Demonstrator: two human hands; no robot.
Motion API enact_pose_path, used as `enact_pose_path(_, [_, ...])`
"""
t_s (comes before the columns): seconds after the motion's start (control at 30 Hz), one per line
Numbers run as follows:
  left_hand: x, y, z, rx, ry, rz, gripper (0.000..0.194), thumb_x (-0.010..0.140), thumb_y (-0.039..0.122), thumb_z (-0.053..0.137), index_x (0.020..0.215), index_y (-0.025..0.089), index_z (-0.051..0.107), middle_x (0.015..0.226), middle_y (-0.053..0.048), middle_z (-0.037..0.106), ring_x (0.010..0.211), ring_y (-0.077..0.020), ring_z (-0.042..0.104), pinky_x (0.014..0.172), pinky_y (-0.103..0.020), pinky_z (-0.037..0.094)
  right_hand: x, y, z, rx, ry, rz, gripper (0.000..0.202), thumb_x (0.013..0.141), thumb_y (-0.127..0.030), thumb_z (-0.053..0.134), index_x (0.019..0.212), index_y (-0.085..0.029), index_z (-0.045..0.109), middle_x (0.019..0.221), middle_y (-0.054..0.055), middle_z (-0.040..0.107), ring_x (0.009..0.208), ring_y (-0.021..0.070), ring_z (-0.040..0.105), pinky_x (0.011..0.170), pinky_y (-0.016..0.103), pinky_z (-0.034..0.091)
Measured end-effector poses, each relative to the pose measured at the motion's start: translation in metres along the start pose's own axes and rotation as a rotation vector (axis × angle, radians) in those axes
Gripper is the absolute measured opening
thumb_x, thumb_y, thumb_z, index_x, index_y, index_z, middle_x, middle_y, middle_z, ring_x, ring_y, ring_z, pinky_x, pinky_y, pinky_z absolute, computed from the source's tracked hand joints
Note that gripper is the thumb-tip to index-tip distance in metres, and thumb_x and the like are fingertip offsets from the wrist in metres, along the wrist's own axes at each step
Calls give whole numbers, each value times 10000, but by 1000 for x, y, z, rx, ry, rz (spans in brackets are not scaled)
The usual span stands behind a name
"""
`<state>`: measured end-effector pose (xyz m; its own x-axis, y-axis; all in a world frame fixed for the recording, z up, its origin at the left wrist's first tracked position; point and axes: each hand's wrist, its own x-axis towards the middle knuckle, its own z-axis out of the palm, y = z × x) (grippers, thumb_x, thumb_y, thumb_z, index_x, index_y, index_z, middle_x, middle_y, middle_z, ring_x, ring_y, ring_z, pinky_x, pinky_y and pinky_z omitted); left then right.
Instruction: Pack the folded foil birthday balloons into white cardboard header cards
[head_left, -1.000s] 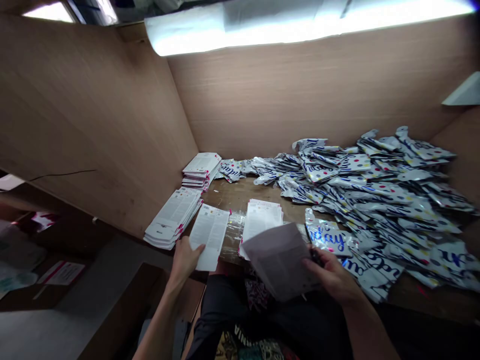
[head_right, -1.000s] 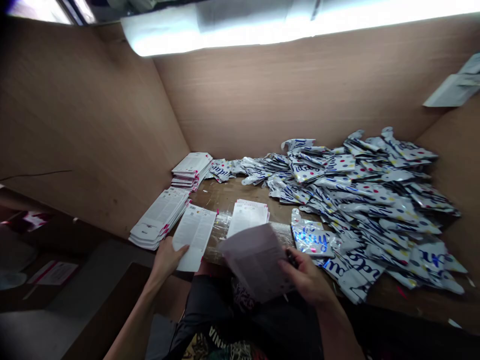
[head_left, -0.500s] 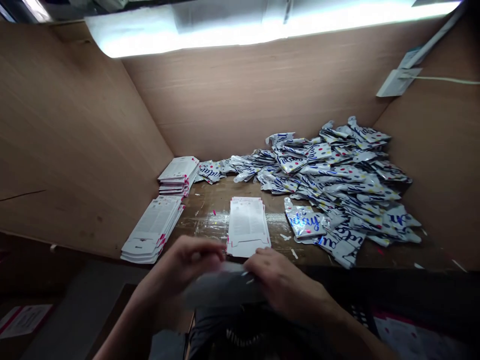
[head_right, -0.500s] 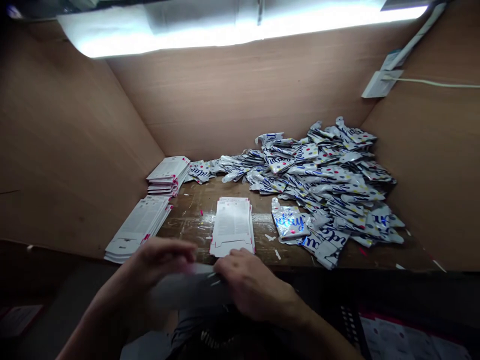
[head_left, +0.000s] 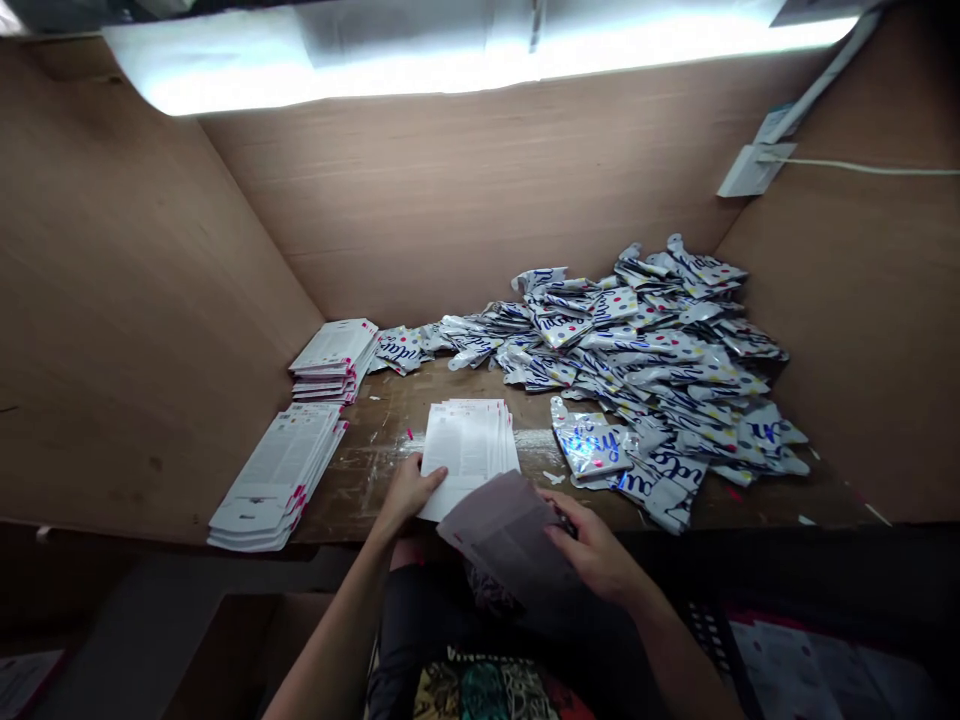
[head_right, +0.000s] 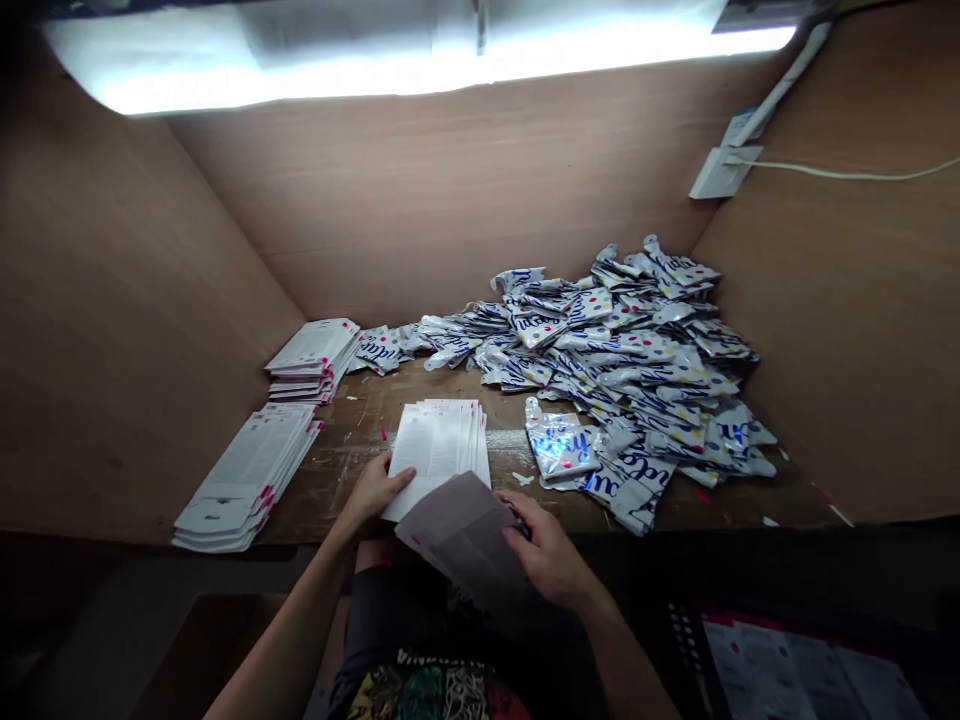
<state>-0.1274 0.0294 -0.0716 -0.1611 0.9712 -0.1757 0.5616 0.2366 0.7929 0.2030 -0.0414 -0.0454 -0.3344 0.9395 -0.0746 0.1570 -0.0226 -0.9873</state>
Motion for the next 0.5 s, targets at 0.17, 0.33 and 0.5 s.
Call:
enact_pose_path(0.17, [-5, -7, -27, -67, 19, -4, 442, 771, 437, 656, 1089, 130, 669, 1111, -169, 795, 995, -326, 751, 836, -416, 592, 21, -25, 15, -325, -195, -193, 342, 986, -176, 568, 1300, -216, 695, 1382, 121, 680, 1300, 277, 613, 1158, 498, 464])
enact_pose_path(0.33, [-27, 25, -68, -32, 69, 52, 414, 766, 478, 691, 1043, 171, 677, 1025, -111, 785, 936, -307, 722, 813, -388, 559, 19, -71, -4, -460, -327, -380, 258, 968, -74, 552, 1126, -220, 694, 1463, 109, 595, 1332, 263, 572, 1120, 453, 497])
enact_pose_path(0.5, [-58, 110, -98, 366, -156, 384, 152, 890, 357, 644, 898, 235, 735, 826, -24, 743, 739, -211, 633, 687, -292, 417, 46, -130, 13, -762, -235, -707, 226, 963, -36, 540, 1019, -199, 685, 1630, 132, 419, 1513, 352, 360, 1201, 568, 380])
